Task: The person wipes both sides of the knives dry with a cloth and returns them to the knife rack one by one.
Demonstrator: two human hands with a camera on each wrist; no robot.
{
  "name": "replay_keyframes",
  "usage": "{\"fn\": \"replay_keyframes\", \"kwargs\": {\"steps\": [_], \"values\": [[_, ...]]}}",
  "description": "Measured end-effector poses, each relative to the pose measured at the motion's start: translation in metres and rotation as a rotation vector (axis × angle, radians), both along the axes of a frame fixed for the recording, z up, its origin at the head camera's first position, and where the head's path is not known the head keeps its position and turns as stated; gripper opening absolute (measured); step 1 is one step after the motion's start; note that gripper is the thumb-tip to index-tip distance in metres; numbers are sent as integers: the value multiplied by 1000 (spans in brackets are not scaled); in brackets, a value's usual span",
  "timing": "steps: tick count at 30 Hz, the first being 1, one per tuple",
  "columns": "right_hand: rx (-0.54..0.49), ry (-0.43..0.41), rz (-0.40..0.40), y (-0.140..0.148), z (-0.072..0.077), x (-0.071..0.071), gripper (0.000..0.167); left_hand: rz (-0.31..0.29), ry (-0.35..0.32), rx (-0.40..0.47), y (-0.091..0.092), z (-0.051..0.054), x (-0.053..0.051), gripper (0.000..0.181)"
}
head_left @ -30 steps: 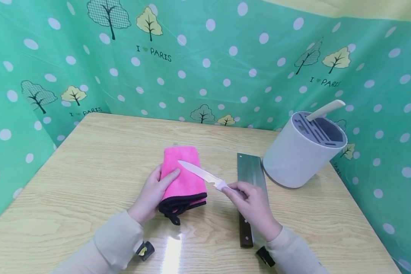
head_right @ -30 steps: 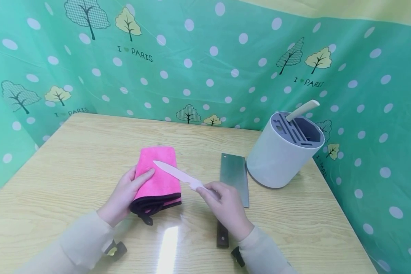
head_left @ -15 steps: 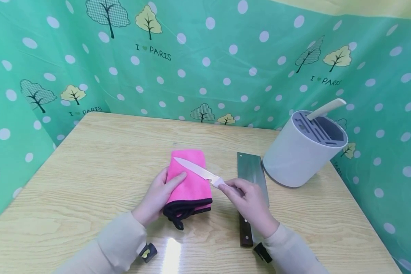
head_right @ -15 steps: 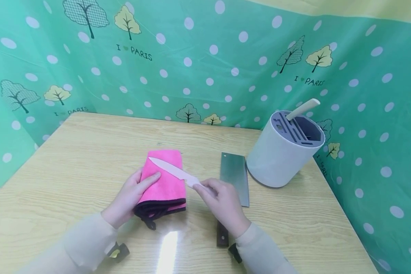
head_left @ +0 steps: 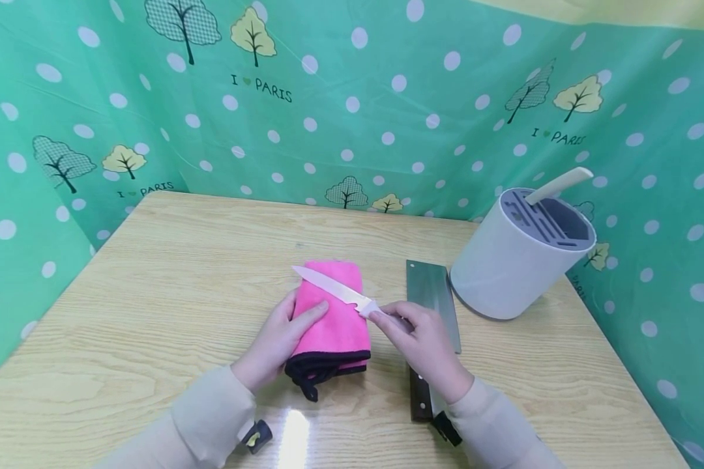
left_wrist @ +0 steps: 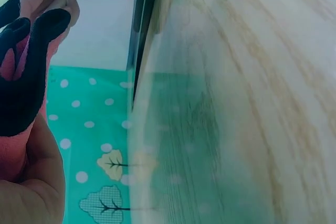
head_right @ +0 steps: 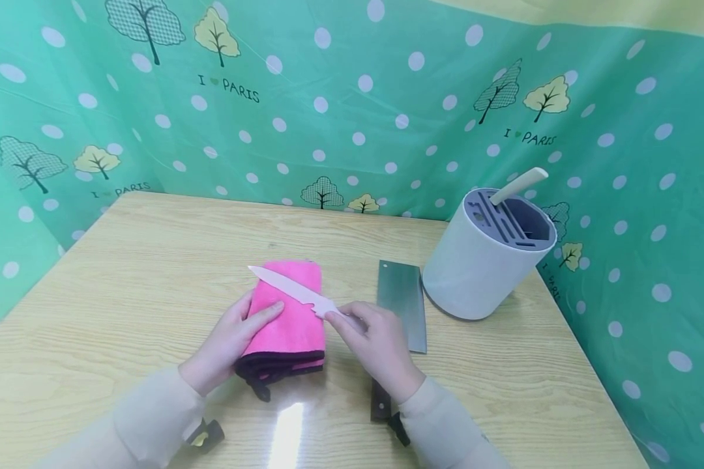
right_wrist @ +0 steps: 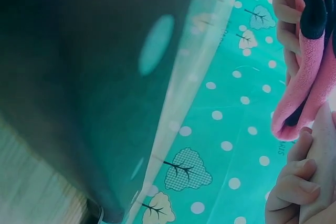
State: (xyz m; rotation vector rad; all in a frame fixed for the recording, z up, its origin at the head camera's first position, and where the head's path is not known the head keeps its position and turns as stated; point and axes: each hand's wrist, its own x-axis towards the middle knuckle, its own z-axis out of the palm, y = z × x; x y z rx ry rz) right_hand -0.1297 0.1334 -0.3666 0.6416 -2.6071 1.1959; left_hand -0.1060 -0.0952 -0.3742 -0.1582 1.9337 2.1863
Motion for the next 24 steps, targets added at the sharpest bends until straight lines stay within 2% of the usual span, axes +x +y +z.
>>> {"fn": "replay_keyframes", "kwargs": {"steps": [14,18,24], "values": [[-8,8,11,-2,0,1,11,-38,12,-14,9,-5,4,51],[-5,0,11,-2,0,1,10,-31,7,-20,10,-5,4,51],[-4,-5,12,-2,-2,1,11,-8,-5,21,9,-5,5,55]]}}
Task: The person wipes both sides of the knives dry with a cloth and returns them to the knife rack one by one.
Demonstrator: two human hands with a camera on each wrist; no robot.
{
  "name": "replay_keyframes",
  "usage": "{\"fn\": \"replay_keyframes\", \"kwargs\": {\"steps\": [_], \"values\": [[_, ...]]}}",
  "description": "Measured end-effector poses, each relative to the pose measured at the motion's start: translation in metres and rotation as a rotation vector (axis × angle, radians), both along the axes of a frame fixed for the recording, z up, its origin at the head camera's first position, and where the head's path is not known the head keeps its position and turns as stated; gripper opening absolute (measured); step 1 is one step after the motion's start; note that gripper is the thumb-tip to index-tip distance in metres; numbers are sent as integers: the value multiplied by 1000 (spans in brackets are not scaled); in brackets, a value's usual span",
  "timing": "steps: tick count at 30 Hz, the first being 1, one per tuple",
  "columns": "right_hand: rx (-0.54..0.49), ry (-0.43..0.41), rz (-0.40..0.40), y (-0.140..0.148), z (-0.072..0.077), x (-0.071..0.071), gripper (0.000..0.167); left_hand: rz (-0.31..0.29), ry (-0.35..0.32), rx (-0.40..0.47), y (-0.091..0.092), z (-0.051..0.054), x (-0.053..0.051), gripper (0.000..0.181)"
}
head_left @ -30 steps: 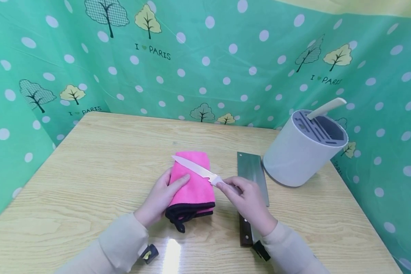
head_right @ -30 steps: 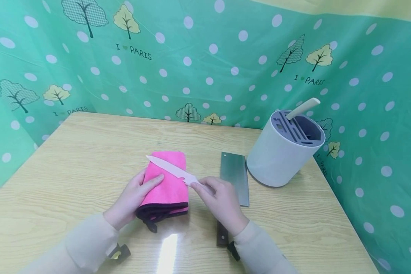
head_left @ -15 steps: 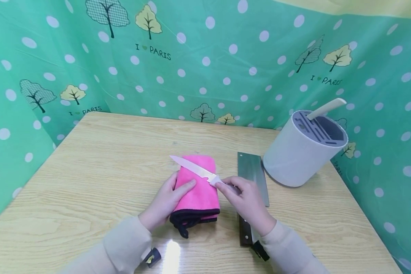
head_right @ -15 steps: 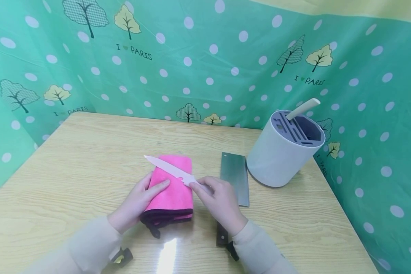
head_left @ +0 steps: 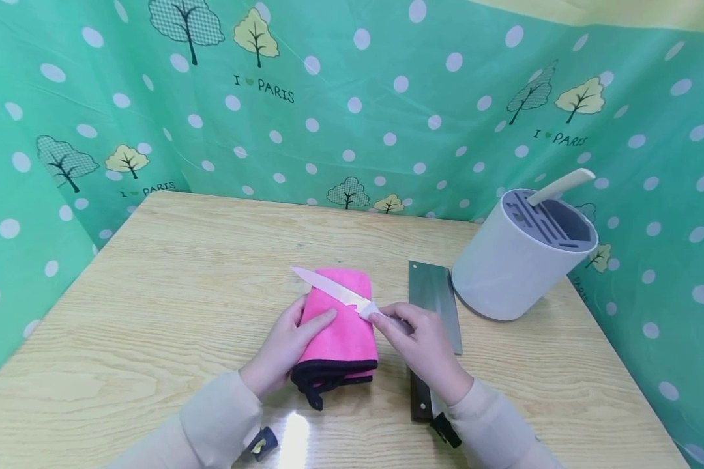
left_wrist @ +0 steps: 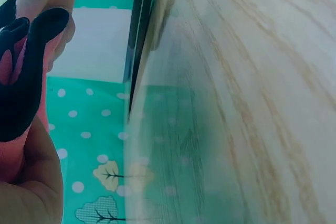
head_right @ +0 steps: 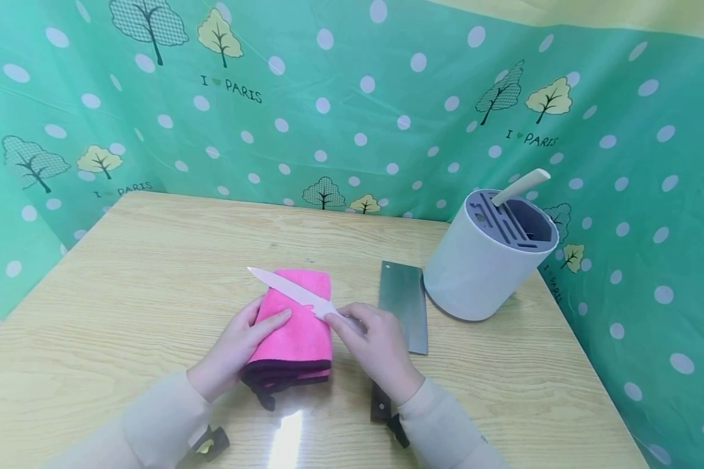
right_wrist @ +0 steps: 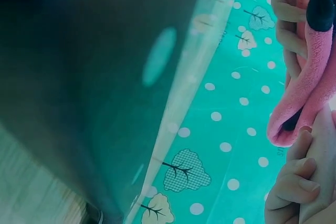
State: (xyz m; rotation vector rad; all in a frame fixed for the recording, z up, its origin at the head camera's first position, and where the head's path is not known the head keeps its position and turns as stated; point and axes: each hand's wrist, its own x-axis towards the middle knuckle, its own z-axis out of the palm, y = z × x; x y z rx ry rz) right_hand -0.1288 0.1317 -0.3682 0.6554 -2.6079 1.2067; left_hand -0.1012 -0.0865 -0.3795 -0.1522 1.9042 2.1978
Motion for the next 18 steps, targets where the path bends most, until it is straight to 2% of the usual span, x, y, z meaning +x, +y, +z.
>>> {"fn": "replay_keyframes", "kwargs": {"steps": [12,18], "values": [[-36,-27,0,2,-1,0,11,72,-8,17,-4,1,-2,53],[-35,-54,-6,4,-2,0,12,105,3,7,-10,5,-2,53]]}}
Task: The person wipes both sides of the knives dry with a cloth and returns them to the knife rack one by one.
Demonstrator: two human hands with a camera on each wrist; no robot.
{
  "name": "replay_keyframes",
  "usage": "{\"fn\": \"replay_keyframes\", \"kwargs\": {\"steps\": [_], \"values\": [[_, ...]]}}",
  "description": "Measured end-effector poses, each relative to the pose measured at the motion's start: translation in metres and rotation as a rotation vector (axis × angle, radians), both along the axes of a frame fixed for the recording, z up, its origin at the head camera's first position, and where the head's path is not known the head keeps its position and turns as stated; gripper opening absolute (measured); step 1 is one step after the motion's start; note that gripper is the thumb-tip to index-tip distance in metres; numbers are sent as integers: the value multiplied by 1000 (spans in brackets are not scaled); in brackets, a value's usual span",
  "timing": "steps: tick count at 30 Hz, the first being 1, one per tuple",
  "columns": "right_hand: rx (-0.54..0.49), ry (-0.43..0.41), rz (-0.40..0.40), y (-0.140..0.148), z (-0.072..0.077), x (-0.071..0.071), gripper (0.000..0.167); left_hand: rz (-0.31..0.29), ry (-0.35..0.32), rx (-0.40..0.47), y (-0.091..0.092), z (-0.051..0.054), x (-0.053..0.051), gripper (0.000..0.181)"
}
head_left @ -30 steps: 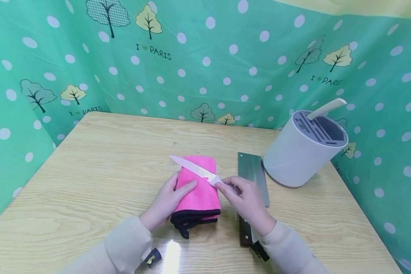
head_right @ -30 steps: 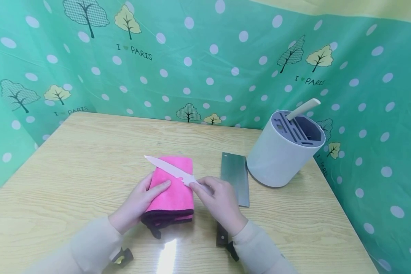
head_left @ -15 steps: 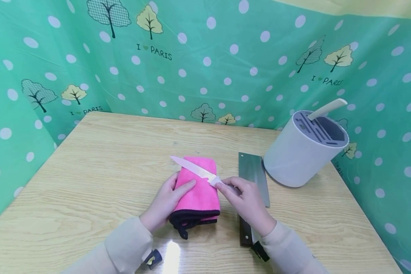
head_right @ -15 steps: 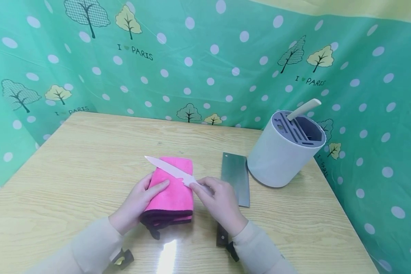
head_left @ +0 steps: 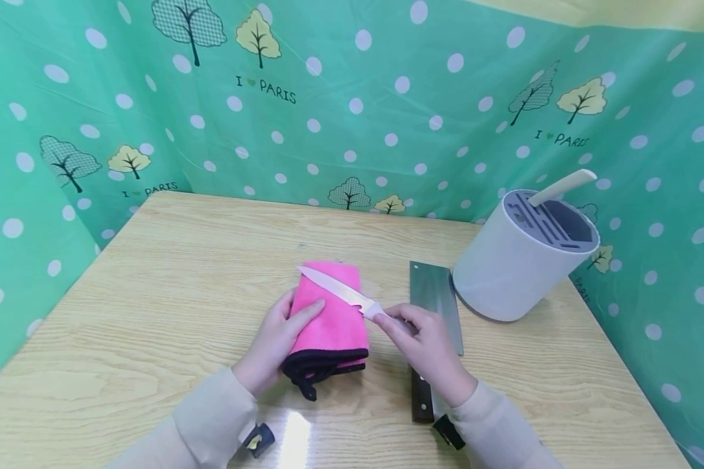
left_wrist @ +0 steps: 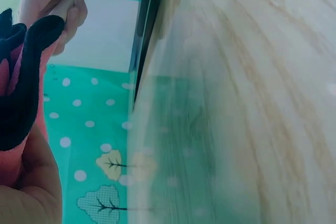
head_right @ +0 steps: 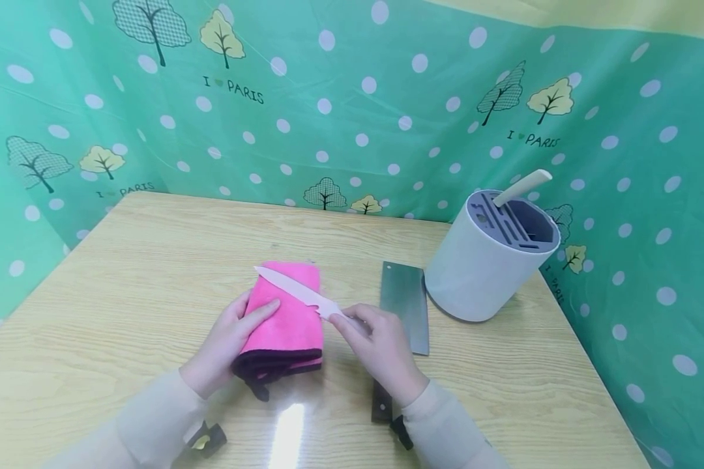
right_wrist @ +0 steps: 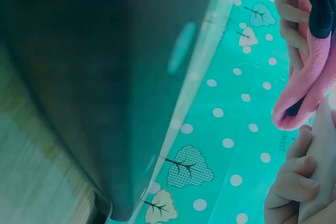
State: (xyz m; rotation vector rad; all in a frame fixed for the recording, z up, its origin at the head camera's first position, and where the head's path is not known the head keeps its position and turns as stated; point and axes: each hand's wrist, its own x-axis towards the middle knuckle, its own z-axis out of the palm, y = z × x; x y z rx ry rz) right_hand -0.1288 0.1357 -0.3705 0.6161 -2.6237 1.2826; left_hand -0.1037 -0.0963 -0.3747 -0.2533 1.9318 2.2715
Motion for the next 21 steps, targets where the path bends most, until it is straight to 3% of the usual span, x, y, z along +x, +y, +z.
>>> {"fn": "replay_keyframes", "kwargs": {"steps": [11,21], "values": [[16,-27,-22,4,0,0,13,30,-8,-24,-11,3,-2,55],[60,-33,-42,7,1,0,14,31,-7,9,-18,3,-2,51]]}}
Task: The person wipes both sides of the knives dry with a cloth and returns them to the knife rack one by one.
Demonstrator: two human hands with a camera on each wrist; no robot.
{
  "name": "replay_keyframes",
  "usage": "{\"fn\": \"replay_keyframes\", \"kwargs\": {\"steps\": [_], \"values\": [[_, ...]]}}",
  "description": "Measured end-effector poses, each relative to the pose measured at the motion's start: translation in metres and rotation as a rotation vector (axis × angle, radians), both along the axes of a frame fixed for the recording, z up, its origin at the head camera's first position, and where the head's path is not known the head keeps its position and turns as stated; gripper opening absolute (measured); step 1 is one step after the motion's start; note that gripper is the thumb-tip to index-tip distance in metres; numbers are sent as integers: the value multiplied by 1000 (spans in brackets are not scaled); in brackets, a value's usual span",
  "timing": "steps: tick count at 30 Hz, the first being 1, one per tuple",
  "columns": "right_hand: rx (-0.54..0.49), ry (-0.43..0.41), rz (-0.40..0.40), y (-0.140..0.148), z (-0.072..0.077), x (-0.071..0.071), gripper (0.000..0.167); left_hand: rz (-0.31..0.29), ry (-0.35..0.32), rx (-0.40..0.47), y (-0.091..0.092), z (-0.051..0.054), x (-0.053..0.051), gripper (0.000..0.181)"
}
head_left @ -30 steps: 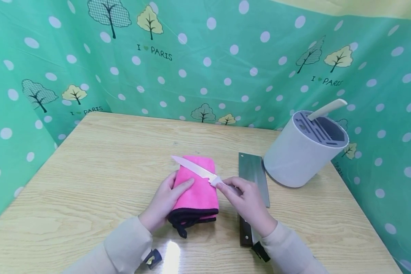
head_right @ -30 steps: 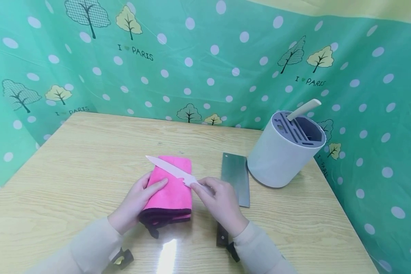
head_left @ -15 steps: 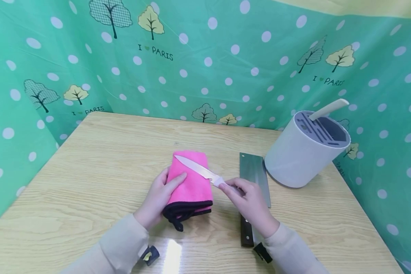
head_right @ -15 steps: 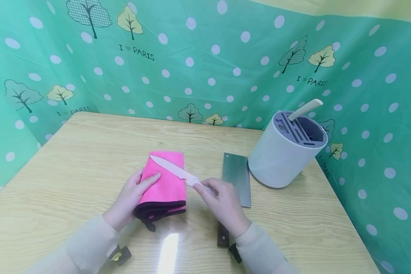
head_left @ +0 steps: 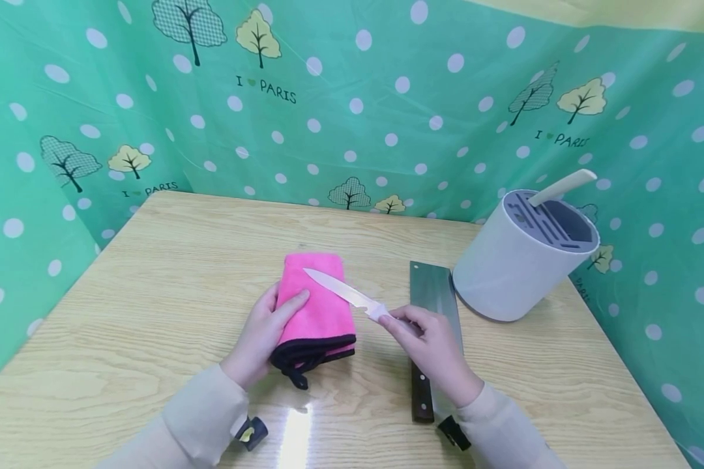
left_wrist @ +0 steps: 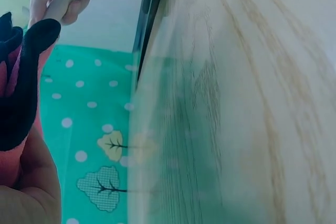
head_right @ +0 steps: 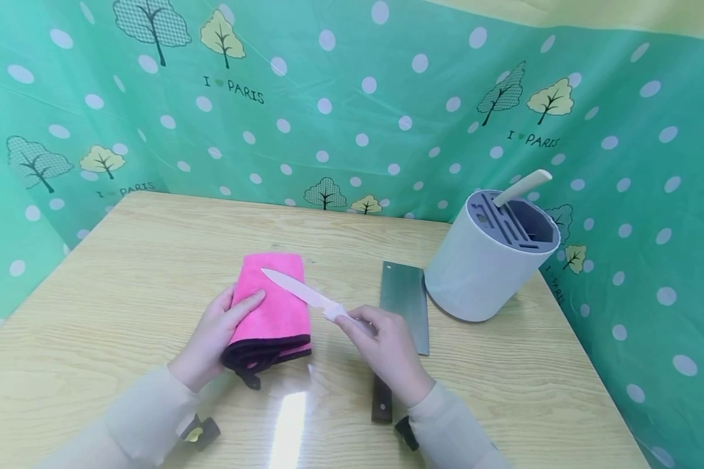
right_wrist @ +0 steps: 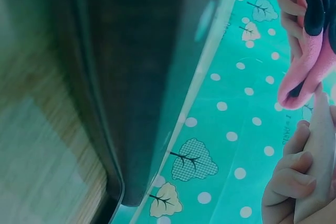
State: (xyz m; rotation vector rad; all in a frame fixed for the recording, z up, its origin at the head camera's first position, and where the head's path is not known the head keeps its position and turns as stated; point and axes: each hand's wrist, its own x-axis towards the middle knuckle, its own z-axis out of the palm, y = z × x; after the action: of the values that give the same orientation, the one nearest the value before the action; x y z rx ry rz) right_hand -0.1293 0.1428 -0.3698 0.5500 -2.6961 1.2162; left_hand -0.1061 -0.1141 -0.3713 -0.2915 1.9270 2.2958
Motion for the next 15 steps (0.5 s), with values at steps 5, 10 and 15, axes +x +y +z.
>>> {"fn": "replay_keyframes", "kwargs": {"steps": [5,10,15], "values": [[8,7,-1,0,-1,-1,15,-11,-9,-17,3,-1,1,51],[10,-5,4,-2,0,-1,16,-37,-3,-29,7,-3,2,52],[9,-31,2,-3,1,-2,17,-54,12,-19,11,-6,3,52]]}}
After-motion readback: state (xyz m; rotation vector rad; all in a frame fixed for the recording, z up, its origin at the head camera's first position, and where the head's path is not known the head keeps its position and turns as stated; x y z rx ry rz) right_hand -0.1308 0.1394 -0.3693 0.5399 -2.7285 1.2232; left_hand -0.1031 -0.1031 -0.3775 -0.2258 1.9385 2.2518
